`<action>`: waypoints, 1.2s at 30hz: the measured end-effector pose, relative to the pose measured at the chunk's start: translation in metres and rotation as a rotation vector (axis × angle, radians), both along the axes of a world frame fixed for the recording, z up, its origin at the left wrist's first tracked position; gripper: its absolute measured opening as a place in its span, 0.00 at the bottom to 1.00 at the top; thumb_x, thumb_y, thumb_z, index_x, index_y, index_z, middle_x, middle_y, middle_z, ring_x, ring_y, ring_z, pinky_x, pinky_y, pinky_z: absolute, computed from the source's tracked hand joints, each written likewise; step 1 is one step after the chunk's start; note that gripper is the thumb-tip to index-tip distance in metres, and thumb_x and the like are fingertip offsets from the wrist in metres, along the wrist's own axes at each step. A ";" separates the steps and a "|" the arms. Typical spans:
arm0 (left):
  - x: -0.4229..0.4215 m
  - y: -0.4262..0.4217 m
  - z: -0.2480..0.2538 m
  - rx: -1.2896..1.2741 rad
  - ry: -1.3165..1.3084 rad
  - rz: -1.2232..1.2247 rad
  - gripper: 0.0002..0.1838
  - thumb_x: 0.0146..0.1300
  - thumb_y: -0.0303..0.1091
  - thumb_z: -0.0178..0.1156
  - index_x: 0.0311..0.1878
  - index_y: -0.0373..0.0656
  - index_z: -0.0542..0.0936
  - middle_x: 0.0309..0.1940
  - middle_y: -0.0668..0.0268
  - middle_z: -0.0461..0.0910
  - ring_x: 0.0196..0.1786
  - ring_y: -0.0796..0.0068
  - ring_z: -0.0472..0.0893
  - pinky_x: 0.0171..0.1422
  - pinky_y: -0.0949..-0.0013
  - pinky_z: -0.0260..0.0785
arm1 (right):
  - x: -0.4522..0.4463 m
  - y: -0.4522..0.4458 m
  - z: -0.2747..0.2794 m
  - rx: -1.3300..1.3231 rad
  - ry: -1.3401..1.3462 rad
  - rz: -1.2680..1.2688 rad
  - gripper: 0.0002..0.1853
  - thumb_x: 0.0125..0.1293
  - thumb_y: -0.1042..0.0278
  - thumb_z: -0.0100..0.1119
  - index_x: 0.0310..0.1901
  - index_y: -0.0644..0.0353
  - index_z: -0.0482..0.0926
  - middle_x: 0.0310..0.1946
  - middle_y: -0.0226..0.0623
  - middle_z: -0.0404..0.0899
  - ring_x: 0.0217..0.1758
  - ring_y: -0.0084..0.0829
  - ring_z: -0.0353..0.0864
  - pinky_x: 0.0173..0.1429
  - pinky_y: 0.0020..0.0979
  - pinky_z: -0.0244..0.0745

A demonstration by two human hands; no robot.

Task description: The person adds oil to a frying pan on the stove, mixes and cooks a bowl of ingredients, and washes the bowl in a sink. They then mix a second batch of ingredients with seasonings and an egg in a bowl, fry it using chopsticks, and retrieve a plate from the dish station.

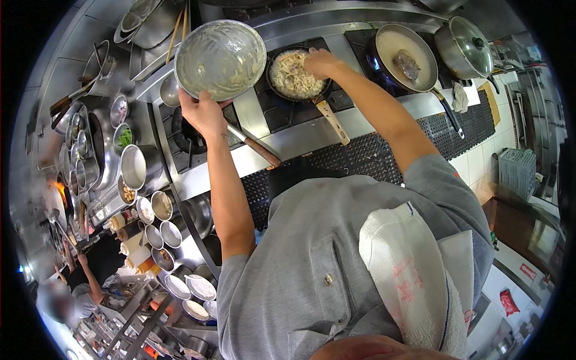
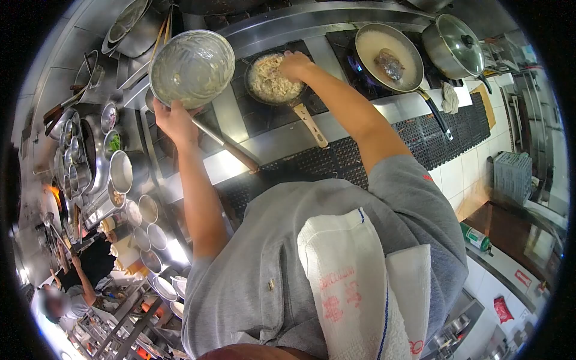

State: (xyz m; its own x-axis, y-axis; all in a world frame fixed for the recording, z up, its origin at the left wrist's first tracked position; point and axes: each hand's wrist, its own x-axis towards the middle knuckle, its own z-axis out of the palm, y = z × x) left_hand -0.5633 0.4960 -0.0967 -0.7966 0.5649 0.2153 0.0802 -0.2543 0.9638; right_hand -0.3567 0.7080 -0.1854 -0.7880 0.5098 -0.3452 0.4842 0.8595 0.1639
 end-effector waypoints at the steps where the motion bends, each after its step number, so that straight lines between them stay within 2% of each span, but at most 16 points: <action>1: 0.007 -0.003 0.011 -0.036 -0.056 -0.006 0.27 0.55 0.14 0.42 0.62 0.33 0.64 0.47 0.53 0.77 0.38 0.63 0.83 0.30 0.63 0.84 | -0.003 -0.003 0.002 -0.092 -0.073 -0.009 0.13 0.53 0.76 0.56 0.41 0.61 0.83 0.50 0.44 0.81 0.66 0.46 0.68 0.62 0.45 0.66; 6: 0.007 -0.009 0.015 -0.071 -0.122 0.003 0.25 0.57 0.15 0.41 0.61 0.33 0.64 0.47 0.53 0.76 0.38 0.61 0.83 0.29 0.64 0.84 | -0.009 0.004 0.002 -0.219 -0.044 -0.094 0.18 0.51 0.80 0.55 0.45 0.58 0.82 0.46 0.49 0.81 0.62 0.50 0.70 0.64 0.48 0.65; 9: 0.003 -0.007 0.014 -0.034 -0.101 0.001 0.24 0.59 0.16 0.41 0.61 0.32 0.65 0.47 0.52 0.76 0.37 0.62 0.83 0.28 0.65 0.84 | -0.018 0.008 -0.011 -0.193 0.051 -0.018 0.17 0.57 0.74 0.50 0.48 0.57 0.82 0.52 0.48 0.79 0.67 0.48 0.67 0.63 0.45 0.66; 11: 0.006 -0.010 0.020 -0.041 -0.109 -0.002 0.23 0.59 0.17 0.42 0.60 0.32 0.65 0.47 0.52 0.76 0.37 0.61 0.83 0.27 0.66 0.84 | -0.037 0.020 -0.028 -0.360 -0.016 0.089 0.18 0.58 0.76 0.50 0.49 0.53 0.82 0.52 0.51 0.78 0.68 0.50 0.66 0.65 0.46 0.65; 12: 0.006 -0.012 0.022 -0.052 -0.102 -0.005 0.22 0.60 0.18 0.42 0.60 0.32 0.65 0.47 0.51 0.76 0.37 0.61 0.83 0.27 0.66 0.84 | -0.035 0.013 -0.030 -0.236 0.197 0.073 0.16 0.57 0.77 0.52 0.47 0.58 0.82 0.53 0.52 0.78 0.69 0.51 0.64 0.65 0.46 0.65; 15: 0.006 -0.017 0.023 -0.066 -0.121 -0.008 0.23 0.59 0.18 0.43 0.60 0.32 0.65 0.48 0.51 0.76 0.38 0.61 0.83 0.27 0.65 0.84 | -0.035 0.022 -0.006 -0.221 0.028 0.018 0.15 0.56 0.78 0.53 0.45 0.63 0.82 0.55 0.53 0.76 0.71 0.52 0.61 0.64 0.46 0.67; 17: 0.009 -0.019 0.026 -0.093 -0.104 -0.009 0.24 0.59 0.18 0.43 0.61 0.32 0.64 0.48 0.51 0.75 0.39 0.60 0.83 0.27 0.65 0.84 | -0.024 0.022 -0.005 -0.201 0.098 -0.045 0.13 0.55 0.79 0.54 0.42 0.67 0.82 0.54 0.52 0.77 0.71 0.52 0.60 0.63 0.46 0.67; 19: 0.014 -0.021 0.031 -0.107 -0.105 0.003 0.26 0.58 0.18 0.42 0.62 0.33 0.63 0.49 0.51 0.75 0.40 0.61 0.82 0.28 0.64 0.84 | -0.012 0.027 -0.006 -0.116 -0.053 0.005 0.12 0.55 0.76 0.56 0.42 0.67 0.82 0.52 0.51 0.79 0.69 0.51 0.64 0.61 0.46 0.69; 23: 0.026 -0.029 0.034 -0.146 -0.097 -0.012 0.26 0.58 0.18 0.44 0.62 0.34 0.64 0.50 0.52 0.75 0.39 0.63 0.82 0.26 0.65 0.83 | -0.005 0.032 -0.001 -0.129 0.115 -0.076 0.12 0.55 0.74 0.59 0.42 0.66 0.82 0.48 0.49 0.81 0.61 0.49 0.73 0.56 0.45 0.73; 25: 0.036 -0.030 0.031 -0.137 -0.077 -0.047 0.25 0.58 0.19 0.45 0.62 0.34 0.65 0.50 0.52 0.75 0.39 0.64 0.82 0.26 0.65 0.82 | 0.007 0.025 0.018 -0.411 0.650 -0.213 0.15 0.56 0.77 0.57 0.47 0.64 0.80 0.47 0.45 0.81 0.60 0.47 0.74 0.59 0.44 0.72; 26: 0.043 -0.031 0.028 -0.180 -0.056 -0.050 0.25 0.58 0.19 0.45 0.61 0.34 0.65 0.50 0.52 0.75 0.40 0.64 0.82 0.27 0.65 0.82 | 0.013 0.021 0.012 -0.413 0.668 -0.243 0.15 0.56 0.77 0.57 0.47 0.64 0.80 0.47 0.45 0.81 0.60 0.47 0.74 0.59 0.44 0.72; 28: 0.070 -0.024 0.035 -0.190 -0.075 -0.054 0.25 0.58 0.19 0.46 0.62 0.35 0.65 0.50 0.52 0.75 0.40 0.64 0.82 0.29 0.64 0.83 | 0.027 0.023 0.012 -0.689 1.077 -0.351 0.15 0.57 0.75 0.58 0.47 0.65 0.80 0.42 0.42 0.83 0.44 0.34 0.81 0.46 0.34 0.77; 30: 0.097 -0.017 0.029 -0.256 -0.068 -0.105 0.26 0.59 0.19 0.46 0.63 0.36 0.65 0.50 0.55 0.76 0.41 0.66 0.81 0.28 0.66 0.82 | 0.065 0.002 0.037 -1.233 1.417 -0.639 0.13 0.60 0.73 0.59 0.46 0.66 0.80 0.36 0.38 0.81 0.30 0.24 0.77 0.34 0.24 0.73; 32: 0.165 0.001 0.024 -0.285 -0.063 -0.261 0.26 0.58 0.19 0.47 0.63 0.36 0.66 0.49 0.56 0.76 0.41 0.67 0.81 0.26 0.68 0.80 | 0.152 -0.035 0.065 -1.574 1.812 -0.598 0.10 0.66 0.72 0.56 0.45 0.67 0.79 0.33 0.36 0.79 0.28 0.20 0.73 0.29 0.22 0.69; 33: 0.196 -0.001 0.025 -0.321 -0.058 -0.306 0.26 0.58 0.19 0.47 0.64 0.36 0.66 0.49 0.57 0.77 0.41 0.68 0.81 0.25 0.70 0.80 | 0.191 -0.052 0.078 -1.673 1.862 -0.623 0.09 0.68 0.71 0.55 0.45 0.67 0.78 0.34 0.37 0.79 0.29 0.20 0.74 0.29 0.21 0.69; 36: 0.316 0.005 0.049 -0.406 -0.006 -0.474 0.27 0.58 0.18 0.46 0.64 0.35 0.66 0.47 0.57 0.77 0.40 0.69 0.81 0.24 0.70 0.79 | 0.317 -0.110 0.101 -1.529 2.048 -0.643 0.09 0.69 0.70 0.54 0.44 0.67 0.77 0.33 0.37 0.77 0.30 0.20 0.73 0.29 0.21 0.68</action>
